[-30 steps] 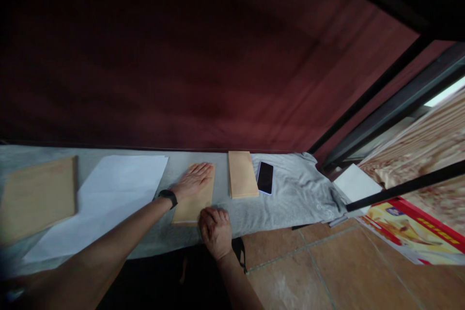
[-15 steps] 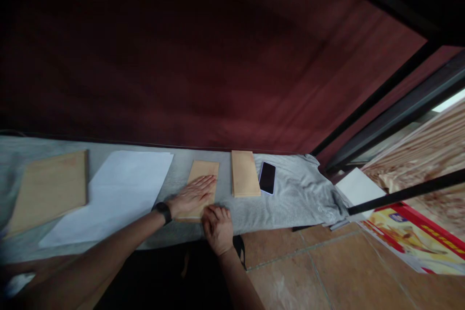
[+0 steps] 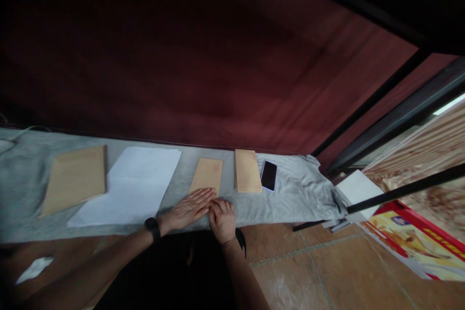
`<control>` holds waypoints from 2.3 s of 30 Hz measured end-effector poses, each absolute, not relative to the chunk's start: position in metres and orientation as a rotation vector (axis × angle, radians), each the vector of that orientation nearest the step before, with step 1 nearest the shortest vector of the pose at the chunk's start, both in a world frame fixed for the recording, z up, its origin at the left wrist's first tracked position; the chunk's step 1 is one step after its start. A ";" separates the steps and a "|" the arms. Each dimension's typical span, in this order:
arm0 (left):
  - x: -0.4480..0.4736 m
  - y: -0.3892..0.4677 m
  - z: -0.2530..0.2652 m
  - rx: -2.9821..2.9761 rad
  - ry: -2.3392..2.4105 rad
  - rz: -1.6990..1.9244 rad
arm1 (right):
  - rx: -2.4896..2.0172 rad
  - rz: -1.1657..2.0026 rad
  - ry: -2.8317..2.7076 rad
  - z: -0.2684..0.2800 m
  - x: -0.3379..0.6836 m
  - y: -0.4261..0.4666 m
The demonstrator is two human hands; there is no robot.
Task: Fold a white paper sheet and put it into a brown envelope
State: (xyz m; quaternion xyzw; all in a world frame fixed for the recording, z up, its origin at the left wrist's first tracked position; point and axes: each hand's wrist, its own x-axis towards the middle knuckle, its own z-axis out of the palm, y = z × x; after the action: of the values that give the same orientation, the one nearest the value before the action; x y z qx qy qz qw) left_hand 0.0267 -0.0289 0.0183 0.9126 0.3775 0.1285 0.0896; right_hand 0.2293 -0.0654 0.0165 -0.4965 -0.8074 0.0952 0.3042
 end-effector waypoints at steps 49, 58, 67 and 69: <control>0.009 -0.091 0.021 2.614 1.240 0.486 | -1.384 0.247 -2.516 0.016 0.175 0.077; 0.009 -0.093 0.018 2.585 1.243 0.512 | -1.284 0.358 -2.629 0.019 0.194 0.033; 0.010 -0.093 0.017 2.580 1.255 0.516 | -1.240 0.429 -2.621 0.022 0.201 -0.001; 0.010 -0.094 0.016 2.575 1.256 0.532 | -1.233 0.438 -2.616 0.023 0.203 -0.009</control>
State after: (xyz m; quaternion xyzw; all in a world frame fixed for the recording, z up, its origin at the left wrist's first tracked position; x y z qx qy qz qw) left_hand 0.0098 -0.0936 0.0164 0.8780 0.4283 0.1815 0.1133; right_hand 0.2029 -0.0094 0.0235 -0.4191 -0.8891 0.1488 0.1080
